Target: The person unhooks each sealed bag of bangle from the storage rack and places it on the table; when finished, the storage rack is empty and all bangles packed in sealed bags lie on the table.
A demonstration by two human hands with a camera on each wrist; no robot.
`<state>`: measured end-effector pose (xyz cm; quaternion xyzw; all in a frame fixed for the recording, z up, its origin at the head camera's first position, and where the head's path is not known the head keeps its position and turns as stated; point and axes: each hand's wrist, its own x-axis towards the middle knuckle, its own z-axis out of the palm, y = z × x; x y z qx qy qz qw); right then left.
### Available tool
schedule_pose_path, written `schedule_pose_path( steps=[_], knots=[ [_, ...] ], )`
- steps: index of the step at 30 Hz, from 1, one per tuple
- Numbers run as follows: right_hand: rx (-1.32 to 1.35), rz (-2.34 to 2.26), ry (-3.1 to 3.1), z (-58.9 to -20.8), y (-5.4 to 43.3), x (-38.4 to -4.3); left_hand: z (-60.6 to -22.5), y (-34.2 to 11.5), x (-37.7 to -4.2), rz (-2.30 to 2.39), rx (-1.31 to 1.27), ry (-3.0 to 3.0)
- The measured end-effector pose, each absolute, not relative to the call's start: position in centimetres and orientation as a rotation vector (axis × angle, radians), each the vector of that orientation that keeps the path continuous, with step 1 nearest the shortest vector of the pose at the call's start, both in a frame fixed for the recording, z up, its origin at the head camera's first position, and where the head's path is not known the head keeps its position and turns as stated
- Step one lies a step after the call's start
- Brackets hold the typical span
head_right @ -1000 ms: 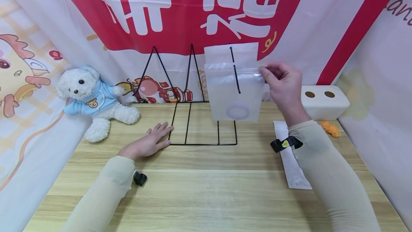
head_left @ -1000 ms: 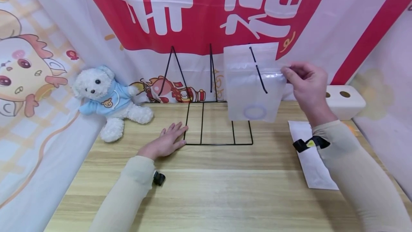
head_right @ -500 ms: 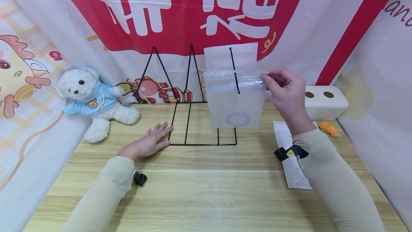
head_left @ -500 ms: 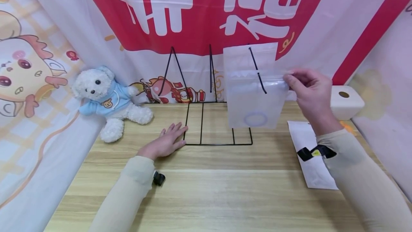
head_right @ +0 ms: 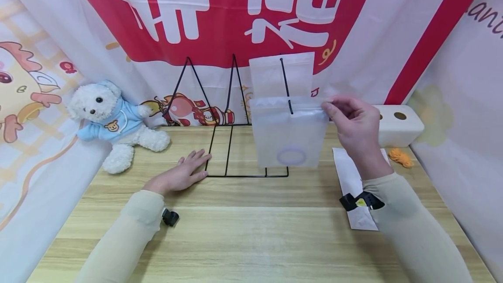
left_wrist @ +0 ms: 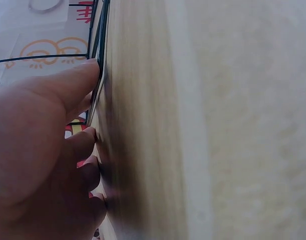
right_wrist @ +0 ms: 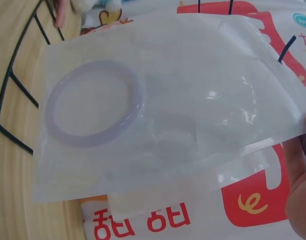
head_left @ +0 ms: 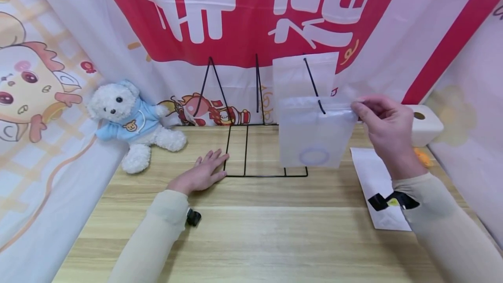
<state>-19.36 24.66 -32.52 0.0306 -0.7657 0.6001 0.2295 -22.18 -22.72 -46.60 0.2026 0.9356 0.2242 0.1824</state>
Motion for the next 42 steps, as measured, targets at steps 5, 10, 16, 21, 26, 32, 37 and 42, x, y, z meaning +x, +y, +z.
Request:
schedule_pose_path(
  steps=[5,10,16,21,26,32,37,42],
  knots=[
    [0.087,1.616,-2.109,-32.6,24.5,-18.6,-46.7,-22.8,-22.2,0.631,0.57,2.646],
    [0.088,1.562,-2.12,-32.7,24.3,-17.9,-46.6,-22.9,-22.3,0.627,0.569,2.644],
    [0.106,1.657,-2.069,-32.8,24.6,-17.1,-46.6,-22.9,-22.4,0.627,0.568,2.643],
    [0.117,1.703,-2.025,-32.7,24.7,-16.3,-46.7,-22.8,-22.5,0.627,0.569,2.643],
    [0.192,1.785,-1.919,-32.7,24.9,-15.8,-46.7,-22.9,-22.6,0.615,0.569,2.646],
    [0.179,1.886,-1.804,-33.1,25.4,-14.8,-46.7,-22.9,-22.6,0.615,0.575,2.649],
    [0.153,1.91,-1.746,-33.5,26.2,-13.6,-46.9,-22.9,-22.3,0.615,0.577,2.633],
    [0.205,1.907,-1.7,-33.9,27.2,-12.5,-46.8,-22.8,-22.2,0.628,0.582,2.639]
  ],
)
